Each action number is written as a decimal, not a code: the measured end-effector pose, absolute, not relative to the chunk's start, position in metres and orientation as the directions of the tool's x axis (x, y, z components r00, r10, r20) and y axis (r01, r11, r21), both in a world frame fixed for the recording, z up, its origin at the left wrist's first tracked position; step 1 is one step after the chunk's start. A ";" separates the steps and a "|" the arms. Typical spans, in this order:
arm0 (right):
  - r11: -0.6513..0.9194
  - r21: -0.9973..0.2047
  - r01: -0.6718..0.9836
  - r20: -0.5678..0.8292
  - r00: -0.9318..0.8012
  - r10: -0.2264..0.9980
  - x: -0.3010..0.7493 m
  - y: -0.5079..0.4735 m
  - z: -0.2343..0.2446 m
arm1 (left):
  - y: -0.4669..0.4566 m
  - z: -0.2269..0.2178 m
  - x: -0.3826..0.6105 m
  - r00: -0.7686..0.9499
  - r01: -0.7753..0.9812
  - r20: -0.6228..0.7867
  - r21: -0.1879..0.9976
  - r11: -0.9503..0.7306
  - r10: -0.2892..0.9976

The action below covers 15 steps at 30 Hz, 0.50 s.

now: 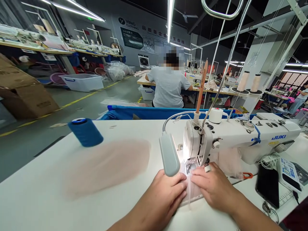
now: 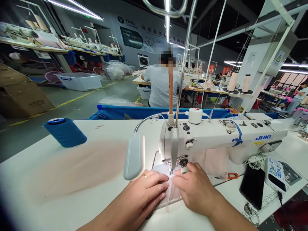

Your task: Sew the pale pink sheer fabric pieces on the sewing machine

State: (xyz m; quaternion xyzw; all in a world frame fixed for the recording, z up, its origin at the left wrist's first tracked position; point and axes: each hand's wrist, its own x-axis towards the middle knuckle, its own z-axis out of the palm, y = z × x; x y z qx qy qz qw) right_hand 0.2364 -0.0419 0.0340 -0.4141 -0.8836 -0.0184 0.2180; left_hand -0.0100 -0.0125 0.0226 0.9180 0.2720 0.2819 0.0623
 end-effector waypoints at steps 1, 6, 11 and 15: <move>0.679 -0.150 0.719 0.399 -0.584 0.707 0.237 -0.043 0.034 | -0.013 0.020 -0.010 0.695 0.451 0.489 0.273 -0.849 0.527; 0.697 -0.171 0.697 0.363 -0.613 0.702 0.236 -0.044 0.033 | -0.016 0.012 -0.011 0.699 0.430 0.510 0.262 -0.864 0.502; 0.676 -0.188 0.713 0.359 -0.590 0.723 0.237 -0.043 0.031 | -0.013 0.014 -0.009 0.689 0.459 0.508 0.247 -0.854 0.517; 0.668 -0.240 0.704 0.348 -0.580 0.736 0.239 -0.045 0.038 | -0.014 0.022 -0.011 0.686 0.451 0.471 0.322 -0.832 0.554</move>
